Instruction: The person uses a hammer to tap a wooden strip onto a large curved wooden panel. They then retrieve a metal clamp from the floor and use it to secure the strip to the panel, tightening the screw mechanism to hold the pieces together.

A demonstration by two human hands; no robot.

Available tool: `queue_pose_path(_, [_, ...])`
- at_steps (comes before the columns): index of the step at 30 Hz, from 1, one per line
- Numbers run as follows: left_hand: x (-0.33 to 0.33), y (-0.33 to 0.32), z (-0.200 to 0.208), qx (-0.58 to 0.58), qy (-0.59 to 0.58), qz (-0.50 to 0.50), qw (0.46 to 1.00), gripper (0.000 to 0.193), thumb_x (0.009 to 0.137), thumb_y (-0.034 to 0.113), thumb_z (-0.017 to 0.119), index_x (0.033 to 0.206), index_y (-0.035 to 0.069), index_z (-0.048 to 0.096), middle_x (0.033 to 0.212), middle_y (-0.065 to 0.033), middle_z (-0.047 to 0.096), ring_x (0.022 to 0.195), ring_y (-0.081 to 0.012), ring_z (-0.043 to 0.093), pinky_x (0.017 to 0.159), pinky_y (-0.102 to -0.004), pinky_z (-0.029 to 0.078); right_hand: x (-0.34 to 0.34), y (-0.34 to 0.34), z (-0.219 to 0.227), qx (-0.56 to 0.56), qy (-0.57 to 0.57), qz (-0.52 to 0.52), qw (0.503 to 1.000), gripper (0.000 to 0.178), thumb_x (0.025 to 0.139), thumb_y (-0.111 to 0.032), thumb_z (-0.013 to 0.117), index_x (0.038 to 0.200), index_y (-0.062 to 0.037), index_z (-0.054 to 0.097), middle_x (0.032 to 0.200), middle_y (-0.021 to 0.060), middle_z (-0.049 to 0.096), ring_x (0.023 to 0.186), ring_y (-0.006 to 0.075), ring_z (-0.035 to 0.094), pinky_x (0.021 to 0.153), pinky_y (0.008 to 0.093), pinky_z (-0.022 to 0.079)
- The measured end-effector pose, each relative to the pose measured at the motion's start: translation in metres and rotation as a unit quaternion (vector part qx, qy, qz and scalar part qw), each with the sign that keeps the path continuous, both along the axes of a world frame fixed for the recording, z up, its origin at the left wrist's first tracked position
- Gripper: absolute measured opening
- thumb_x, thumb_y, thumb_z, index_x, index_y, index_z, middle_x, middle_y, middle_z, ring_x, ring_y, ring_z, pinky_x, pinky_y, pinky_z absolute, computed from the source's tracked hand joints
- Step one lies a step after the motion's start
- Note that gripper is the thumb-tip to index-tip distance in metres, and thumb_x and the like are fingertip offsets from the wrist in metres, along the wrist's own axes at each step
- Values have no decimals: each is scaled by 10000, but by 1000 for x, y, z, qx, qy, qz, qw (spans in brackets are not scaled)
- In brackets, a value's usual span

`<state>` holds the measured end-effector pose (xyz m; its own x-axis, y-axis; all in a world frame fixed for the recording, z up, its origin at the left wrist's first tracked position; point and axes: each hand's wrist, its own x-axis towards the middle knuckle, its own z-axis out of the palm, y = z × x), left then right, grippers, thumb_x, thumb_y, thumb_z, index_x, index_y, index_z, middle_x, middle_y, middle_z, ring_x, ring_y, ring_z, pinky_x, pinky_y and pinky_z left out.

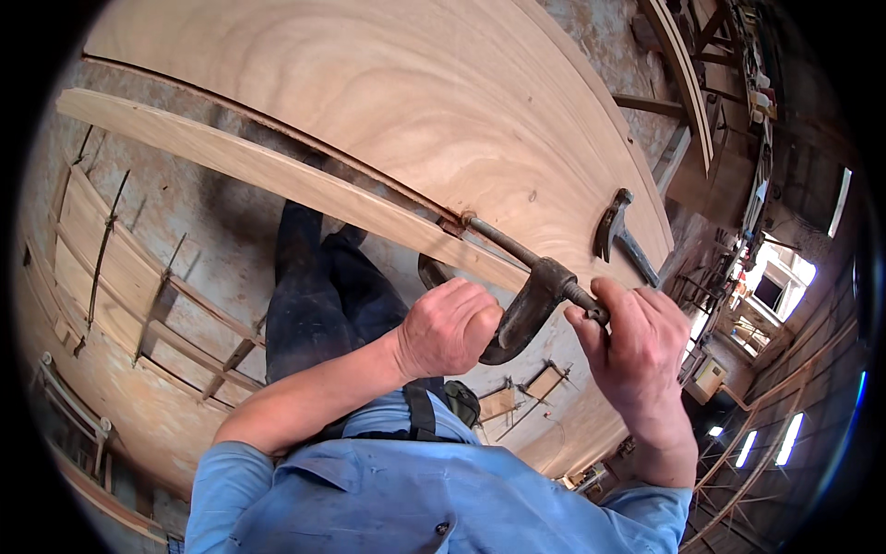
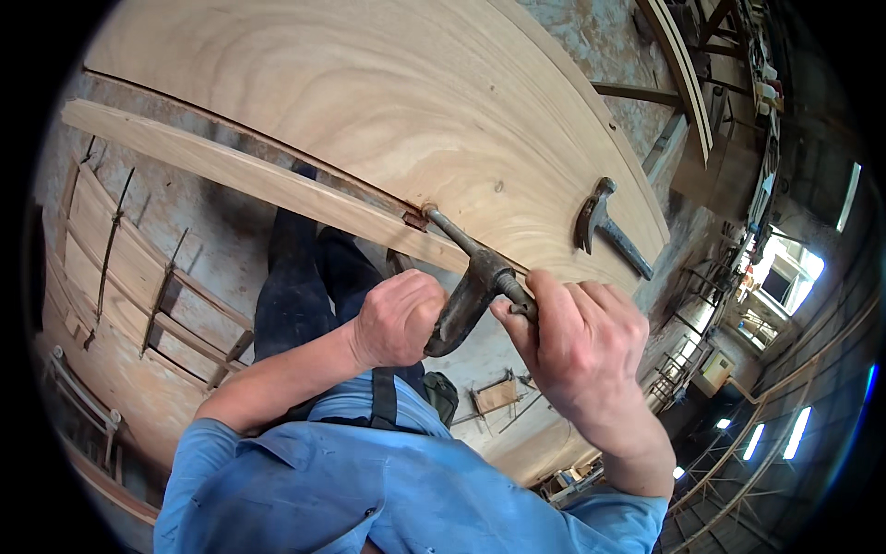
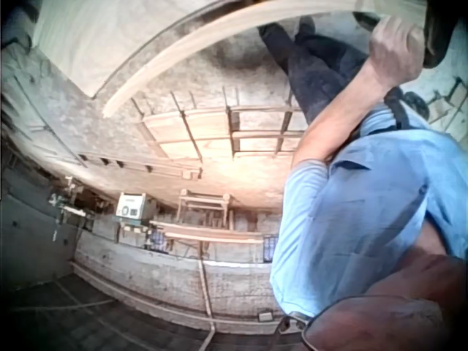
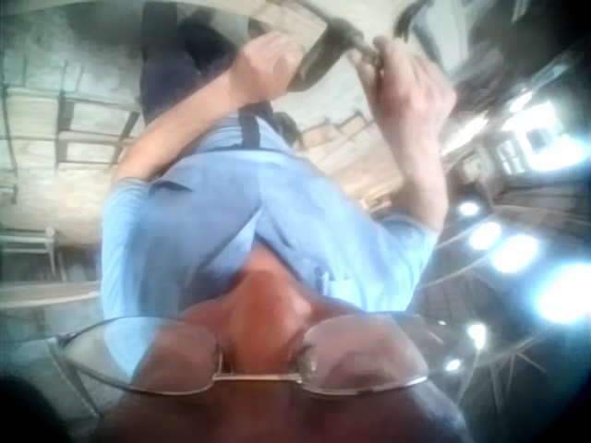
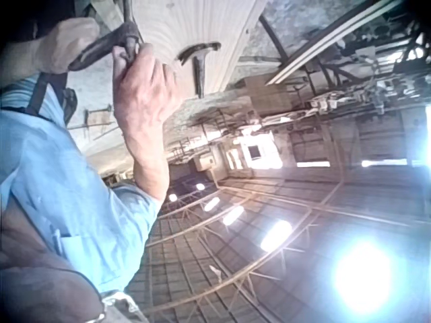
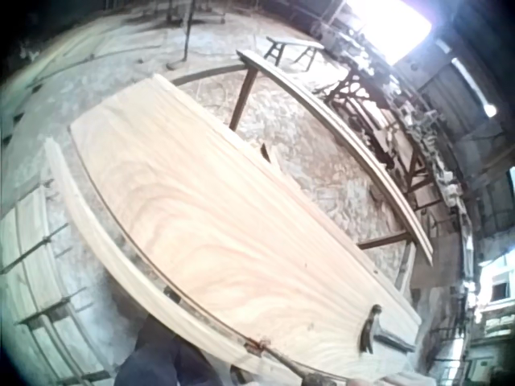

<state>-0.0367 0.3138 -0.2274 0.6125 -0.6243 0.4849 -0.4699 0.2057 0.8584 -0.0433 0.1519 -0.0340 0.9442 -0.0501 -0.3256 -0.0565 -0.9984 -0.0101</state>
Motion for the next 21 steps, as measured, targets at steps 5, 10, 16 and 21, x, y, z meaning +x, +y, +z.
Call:
queue_pose_path(5, [0,-4,3,5,7,15,1000,161,728,6,593,854,15,494,732,-109,535,646,-272,557,584,-355,481,18,-12,9,90,61,-16,994,497,739,-338,816,1080,-43,607,785,92,634,689,248,626,620,369,487])
queue_pose_path(10, [2,-2,4,8,15,24,1000,176,717,-8,595,862,11,497,710,-107,520,634,-273,550,577,-361,479,-22,-59,32,253,81,-436,860,468,942,-438,612,1064,12,648,939,173,716,891,303,699,784,383,559])
queue_pose_path(16, [0,-5,5,14,9,19,1000,174,721,-4,586,866,6,489,695,-104,510,627,-277,546,589,-366,477,-58,20,-12,722,-186,-579,330,560,1068,-442,297,1301,-7,562,1290,212,619,1331,331,481,1134,463,351])
queue_pose_path(21, [2,-3,7,12,17,14,1000,163,728,-8,576,862,3,483,705,-110,515,632,-280,547,592,-365,475,-43,25,-43,772,-260,-502,289,401,1067,-275,382,1308,7,533,1019,100,650,1190,295,540,1112,430,331])
